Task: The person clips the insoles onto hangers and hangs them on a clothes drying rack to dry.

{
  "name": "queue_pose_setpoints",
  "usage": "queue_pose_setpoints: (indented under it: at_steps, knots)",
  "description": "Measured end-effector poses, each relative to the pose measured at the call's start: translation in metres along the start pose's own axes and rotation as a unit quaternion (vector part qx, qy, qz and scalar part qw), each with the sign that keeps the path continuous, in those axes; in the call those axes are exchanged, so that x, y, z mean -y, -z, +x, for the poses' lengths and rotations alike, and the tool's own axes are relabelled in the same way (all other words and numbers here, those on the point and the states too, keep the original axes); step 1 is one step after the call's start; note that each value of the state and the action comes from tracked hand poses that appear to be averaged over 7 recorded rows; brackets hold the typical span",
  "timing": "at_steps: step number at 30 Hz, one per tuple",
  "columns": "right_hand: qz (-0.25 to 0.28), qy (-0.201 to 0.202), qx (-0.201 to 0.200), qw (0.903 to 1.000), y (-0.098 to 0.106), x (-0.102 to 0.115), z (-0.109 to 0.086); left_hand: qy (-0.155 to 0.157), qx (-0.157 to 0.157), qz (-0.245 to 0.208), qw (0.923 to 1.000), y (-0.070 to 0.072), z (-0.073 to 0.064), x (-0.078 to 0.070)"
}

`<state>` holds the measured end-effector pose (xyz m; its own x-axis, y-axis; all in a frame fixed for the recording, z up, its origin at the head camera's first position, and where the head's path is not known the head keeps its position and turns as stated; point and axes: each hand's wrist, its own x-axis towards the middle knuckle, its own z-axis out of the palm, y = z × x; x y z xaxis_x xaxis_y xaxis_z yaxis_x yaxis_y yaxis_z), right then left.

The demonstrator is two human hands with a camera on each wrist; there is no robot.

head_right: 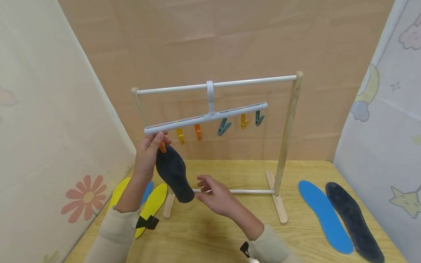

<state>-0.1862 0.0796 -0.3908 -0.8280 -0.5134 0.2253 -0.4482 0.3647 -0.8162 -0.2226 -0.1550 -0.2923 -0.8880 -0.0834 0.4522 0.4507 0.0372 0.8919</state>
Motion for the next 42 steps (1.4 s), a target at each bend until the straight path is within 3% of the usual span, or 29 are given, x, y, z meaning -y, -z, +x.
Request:
queue_pose_setpoints:
  at_steps: [11,23,34,42]
  knots:
    - [-0.01,-0.002,-0.03,0.9995,-0.002,0.003,-0.006,0.008,0.037,0.024,0.999,0.009,0.004,-0.005]
    - [-0.003,-0.023,-0.04,0.999,0.004,-0.001,-0.019,0.05,0.058,0.057,0.9954,0.015,0.006,-0.009]
    - [0.008,-0.032,-0.061,0.9976,0.011,-0.006,-0.029,0.059,0.093,0.07,0.9915,0.019,0.006,-0.014]
    - [0.01,-0.034,-0.076,0.9965,0.015,-0.01,-0.036,0.056,0.1,0.069,0.991,0.023,0.005,-0.017]
